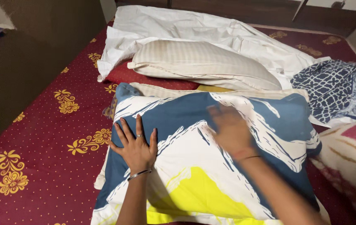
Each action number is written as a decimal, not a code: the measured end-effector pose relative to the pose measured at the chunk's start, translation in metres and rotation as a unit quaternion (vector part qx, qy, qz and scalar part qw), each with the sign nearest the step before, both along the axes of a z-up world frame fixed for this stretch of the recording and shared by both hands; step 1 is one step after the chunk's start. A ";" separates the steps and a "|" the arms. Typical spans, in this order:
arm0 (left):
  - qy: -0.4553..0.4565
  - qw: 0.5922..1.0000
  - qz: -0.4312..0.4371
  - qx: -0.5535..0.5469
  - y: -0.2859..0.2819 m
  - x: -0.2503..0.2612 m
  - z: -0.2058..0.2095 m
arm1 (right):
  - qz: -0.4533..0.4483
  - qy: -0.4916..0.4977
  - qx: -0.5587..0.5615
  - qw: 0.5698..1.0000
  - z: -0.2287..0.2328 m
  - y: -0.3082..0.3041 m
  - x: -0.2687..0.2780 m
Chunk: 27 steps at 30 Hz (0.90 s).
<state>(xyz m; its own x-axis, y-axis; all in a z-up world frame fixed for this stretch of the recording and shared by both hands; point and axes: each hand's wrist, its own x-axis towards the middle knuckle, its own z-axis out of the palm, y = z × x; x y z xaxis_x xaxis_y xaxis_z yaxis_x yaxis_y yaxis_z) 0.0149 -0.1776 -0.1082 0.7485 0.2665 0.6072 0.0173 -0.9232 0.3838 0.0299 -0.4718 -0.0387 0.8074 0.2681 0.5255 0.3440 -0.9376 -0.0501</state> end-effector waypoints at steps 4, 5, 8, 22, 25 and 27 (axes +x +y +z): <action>-0.023 1.000 0.001 -0.006 -0.004 0.004 0.000 | -0.286 0.006 -0.001 0.958 0.037 -0.129 -0.020; -0.028 1.000 0.001 -0.005 -0.004 0.003 -0.001 | -0.334 0.037 0.066 0.940 0.046 -0.154 -0.030; -0.015 1.000 0.005 -0.007 -0.004 0.004 -0.002 | -0.333 -0.088 0.104 0.933 0.025 -0.171 -0.065; 0.109 0.993 -0.045 0.017 0.024 0.028 0.070 | -0.243 -0.166 0.050 0.954 -0.062 -0.110 -0.098; 0.067 0.986 -0.120 0.091 -0.005 0.044 0.088 | -0.245 -0.171 0.059 0.953 -0.064 -0.110 -0.095; 0.160 0.960 -0.225 0.057 -0.049 0.042 0.089 | -0.249 -0.174 0.066 0.950 -0.067 -0.110 -0.094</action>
<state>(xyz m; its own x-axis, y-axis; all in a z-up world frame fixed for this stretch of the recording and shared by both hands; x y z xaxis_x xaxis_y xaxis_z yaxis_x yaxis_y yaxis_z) 0.0569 -0.2264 -0.0187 0.9252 -0.1811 0.3336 -0.2921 -0.9009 0.3211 -0.0639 -0.5820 -0.1061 0.5877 -0.1889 0.7867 -0.1241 -0.9819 -0.1431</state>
